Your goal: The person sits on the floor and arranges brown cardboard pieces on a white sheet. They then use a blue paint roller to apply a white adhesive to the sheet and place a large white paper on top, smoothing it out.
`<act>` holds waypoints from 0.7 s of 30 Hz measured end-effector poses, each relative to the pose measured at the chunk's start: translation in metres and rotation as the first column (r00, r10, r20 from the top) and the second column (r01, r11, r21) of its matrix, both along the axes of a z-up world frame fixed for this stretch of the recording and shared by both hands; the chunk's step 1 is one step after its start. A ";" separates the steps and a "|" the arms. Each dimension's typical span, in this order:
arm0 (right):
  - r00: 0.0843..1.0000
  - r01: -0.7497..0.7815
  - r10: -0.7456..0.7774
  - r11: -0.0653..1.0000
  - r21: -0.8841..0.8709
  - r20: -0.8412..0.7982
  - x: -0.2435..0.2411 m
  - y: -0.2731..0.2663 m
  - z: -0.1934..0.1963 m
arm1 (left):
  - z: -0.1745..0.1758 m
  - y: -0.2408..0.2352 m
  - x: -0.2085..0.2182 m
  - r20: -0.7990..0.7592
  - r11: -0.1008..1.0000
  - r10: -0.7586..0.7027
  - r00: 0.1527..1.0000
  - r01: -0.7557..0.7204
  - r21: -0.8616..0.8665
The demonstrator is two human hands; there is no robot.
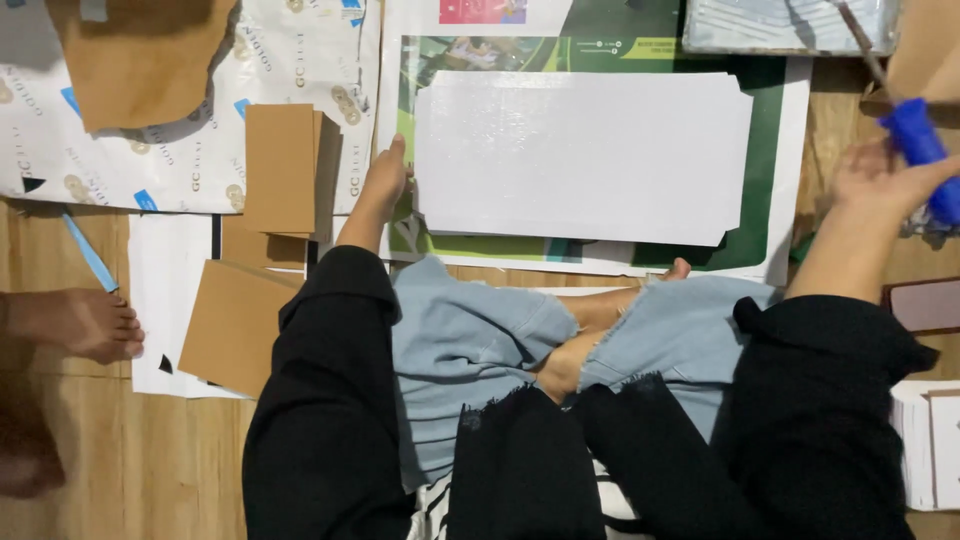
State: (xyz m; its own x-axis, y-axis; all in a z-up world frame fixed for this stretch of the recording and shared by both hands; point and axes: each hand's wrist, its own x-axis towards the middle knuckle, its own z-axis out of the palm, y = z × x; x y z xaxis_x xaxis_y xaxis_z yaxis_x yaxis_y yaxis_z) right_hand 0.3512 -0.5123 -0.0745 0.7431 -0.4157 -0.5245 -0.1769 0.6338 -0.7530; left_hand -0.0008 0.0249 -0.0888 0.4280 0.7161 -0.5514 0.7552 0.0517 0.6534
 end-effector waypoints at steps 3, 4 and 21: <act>0.902 -0.399 0.432 0.823 0.404 0.010 0.027 -0.022 -0.102 | -0.001 0.000 -0.001 0.004 0.999 -0.006 1.000 0.006 -0.048; 0.656 -0.696 0.733 0.495 0.520 0.180 0.063 -0.029 -0.132 | 0.002 0.002 0.006 0.023 0.998 0.007 1.000 -0.005 -0.059; 0.570 -0.521 0.432 -0.467 -0.715 -0.698 -0.099 0.152 0.019 | 0.044 -0.020 0.004 -0.057 0.991 -0.130 0.990 0.132 0.020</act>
